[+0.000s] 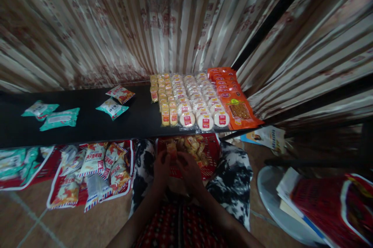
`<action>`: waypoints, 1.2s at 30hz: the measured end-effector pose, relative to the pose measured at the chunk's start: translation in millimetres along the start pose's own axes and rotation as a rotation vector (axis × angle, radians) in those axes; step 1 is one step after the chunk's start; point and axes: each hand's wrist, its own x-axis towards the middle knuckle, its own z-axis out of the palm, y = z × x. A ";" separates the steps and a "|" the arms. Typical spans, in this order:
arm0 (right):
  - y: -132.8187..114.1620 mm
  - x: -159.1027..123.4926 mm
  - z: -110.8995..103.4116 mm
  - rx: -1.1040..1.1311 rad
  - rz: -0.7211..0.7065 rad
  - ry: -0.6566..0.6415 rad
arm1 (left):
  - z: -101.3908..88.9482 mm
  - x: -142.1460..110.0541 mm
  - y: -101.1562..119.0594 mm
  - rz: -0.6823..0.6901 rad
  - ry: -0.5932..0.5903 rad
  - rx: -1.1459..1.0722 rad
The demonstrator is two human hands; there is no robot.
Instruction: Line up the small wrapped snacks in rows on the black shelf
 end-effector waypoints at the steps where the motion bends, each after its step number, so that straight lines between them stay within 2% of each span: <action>1: -3.1 1.1 0.7 -0.008 -0.004 0.000 | -2.5 -0.1 2.9 0.003 0.005 0.010; 12: -42.6 18.2 7.1 0.092 -0.046 -0.027 | -23.7 8.6 22.9 0.109 0.077 0.081; 20: -69.4 37.0 15.1 0.221 -0.109 -0.099 | -41.2 24.6 51.8 0.181 0.171 0.080; 24: -73.4 44.6 26.3 0.292 -0.126 -0.091 | -44.3 39.2 56.8 0.217 0.230 0.040; 29: -73.1 56.0 39.5 0.392 -0.165 -0.125 | -45.2 55.0 63.0 0.215 0.237 -0.028; 36: -71.4 73.2 55.0 0.346 -0.178 -0.126 | -47.1 83.1 56.7 0.300 0.250 -0.046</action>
